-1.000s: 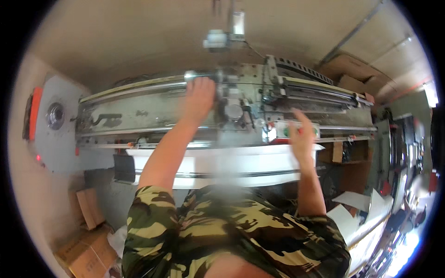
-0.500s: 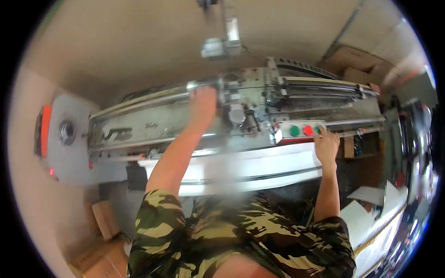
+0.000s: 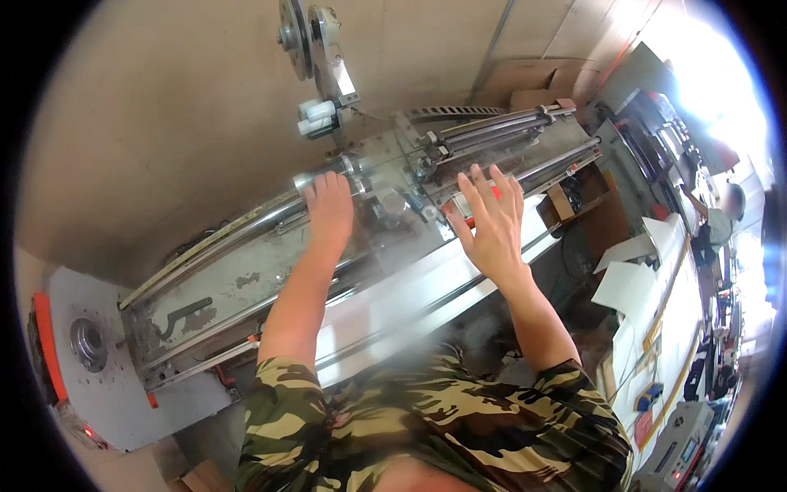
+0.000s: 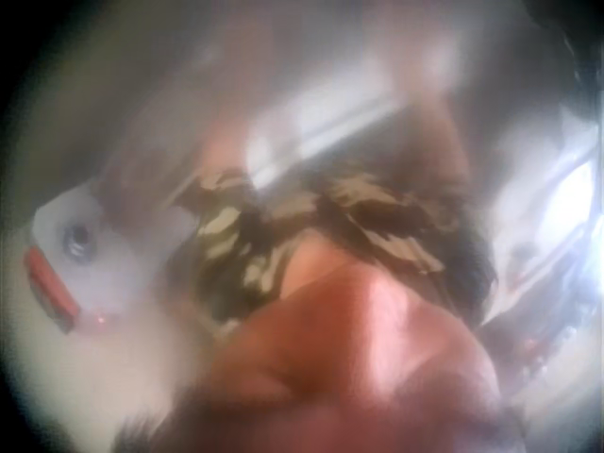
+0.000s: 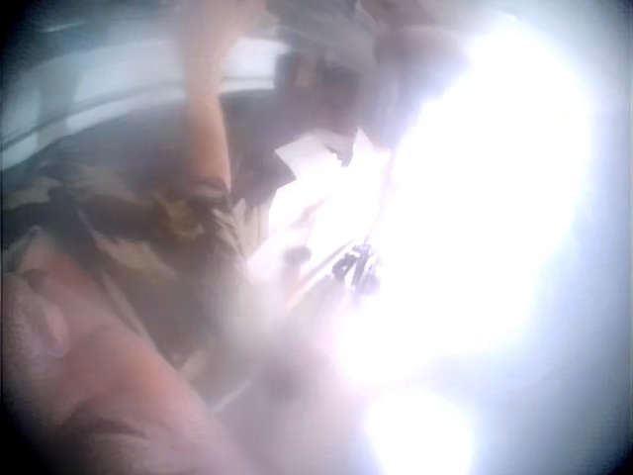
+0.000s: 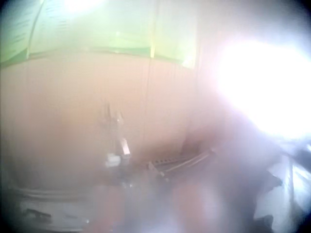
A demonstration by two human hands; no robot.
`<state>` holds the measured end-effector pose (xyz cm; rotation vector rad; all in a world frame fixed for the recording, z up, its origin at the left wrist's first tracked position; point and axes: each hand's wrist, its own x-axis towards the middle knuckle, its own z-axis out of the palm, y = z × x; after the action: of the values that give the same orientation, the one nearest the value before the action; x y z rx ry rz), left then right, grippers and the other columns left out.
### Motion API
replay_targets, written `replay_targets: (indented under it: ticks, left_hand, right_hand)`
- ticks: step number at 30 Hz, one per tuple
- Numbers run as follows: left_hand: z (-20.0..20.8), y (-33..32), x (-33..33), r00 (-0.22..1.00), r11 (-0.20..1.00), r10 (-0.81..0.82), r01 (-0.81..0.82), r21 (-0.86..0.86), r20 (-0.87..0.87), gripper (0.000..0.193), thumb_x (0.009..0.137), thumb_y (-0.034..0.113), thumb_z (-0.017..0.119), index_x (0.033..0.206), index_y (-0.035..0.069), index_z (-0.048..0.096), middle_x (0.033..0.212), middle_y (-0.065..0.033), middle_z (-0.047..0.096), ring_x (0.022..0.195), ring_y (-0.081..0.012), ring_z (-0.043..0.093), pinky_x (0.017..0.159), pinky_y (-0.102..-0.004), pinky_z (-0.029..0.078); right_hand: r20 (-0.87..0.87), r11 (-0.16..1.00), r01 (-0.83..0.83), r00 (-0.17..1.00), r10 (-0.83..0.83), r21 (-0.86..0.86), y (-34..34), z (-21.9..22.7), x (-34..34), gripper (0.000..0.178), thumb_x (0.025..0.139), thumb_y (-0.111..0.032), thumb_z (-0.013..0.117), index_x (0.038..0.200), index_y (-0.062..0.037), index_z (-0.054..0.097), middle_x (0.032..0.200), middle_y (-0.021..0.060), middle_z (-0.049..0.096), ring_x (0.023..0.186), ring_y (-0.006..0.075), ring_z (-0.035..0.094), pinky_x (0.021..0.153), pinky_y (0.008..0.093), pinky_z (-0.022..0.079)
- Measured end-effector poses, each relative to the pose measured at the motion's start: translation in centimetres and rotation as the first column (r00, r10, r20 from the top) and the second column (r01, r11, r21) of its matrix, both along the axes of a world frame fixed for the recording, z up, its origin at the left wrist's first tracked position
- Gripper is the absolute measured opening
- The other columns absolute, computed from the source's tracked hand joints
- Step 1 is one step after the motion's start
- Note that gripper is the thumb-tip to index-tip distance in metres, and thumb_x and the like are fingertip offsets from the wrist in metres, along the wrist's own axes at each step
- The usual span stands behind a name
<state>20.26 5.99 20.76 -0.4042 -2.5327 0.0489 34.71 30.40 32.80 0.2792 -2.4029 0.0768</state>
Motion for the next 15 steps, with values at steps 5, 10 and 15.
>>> replay_targets:
  ticks: [5,10,15]
  left_hand:
    - [-0.6,-3.7,0.4,0.999,0.999,-0.026,0.024,0.032,0.037,0.017,0.087,0.014,0.06,0.103,0.008,0.059,0.104,-0.0074,0.055,0.103,-0.0257,0.052,0.092,-0.0444,0.04]
    - [-0.9,-8.5,1.5,0.999,1.0,0.031,-0.031,0.001,0.031,0.015,0.087,0.015,0.058,0.102,0.009,0.06,0.104,-0.0073,0.055,0.105,-0.0253,0.052,0.093,-0.0443,0.04]
    - [-0.4,-14.1,3.3,0.998,0.997,0.004,-0.008,0.079,0.056,0.014,0.088,0.012,0.057,0.101,0.008,0.06,0.102,-0.0092,0.056,0.103,-0.0284,0.054,0.093,-0.0484,0.041]
  right_hand:
    - [0.048,0.999,-0.004,0.999,0.006,-0.041,-6.5,0.3,4.0,0.061,0.078,-0.018,0.079,0.135,-0.0079,0.059,0.147,0.0193,0.05,0.137,0.0423,0.041,0.114,0.0573,0.029]
    - [0.041,0.989,-0.084,0.995,0.09,-0.118,-10.9,-0.2,5.7,0.055,0.071,-0.013,0.083,0.124,-0.0127,0.067,0.152,0.02,0.044,0.137,0.0423,0.042,0.112,0.0552,0.033]
    - [-0.006,0.928,-0.296,0.953,0.303,-0.224,-13.1,-0.5,5.2,0.039,0.075,-0.009,0.079,0.113,-0.0111,0.072,0.141,0.0213,0.055,0.127,0.0404,0.053,0.108,0.0506,0.037]
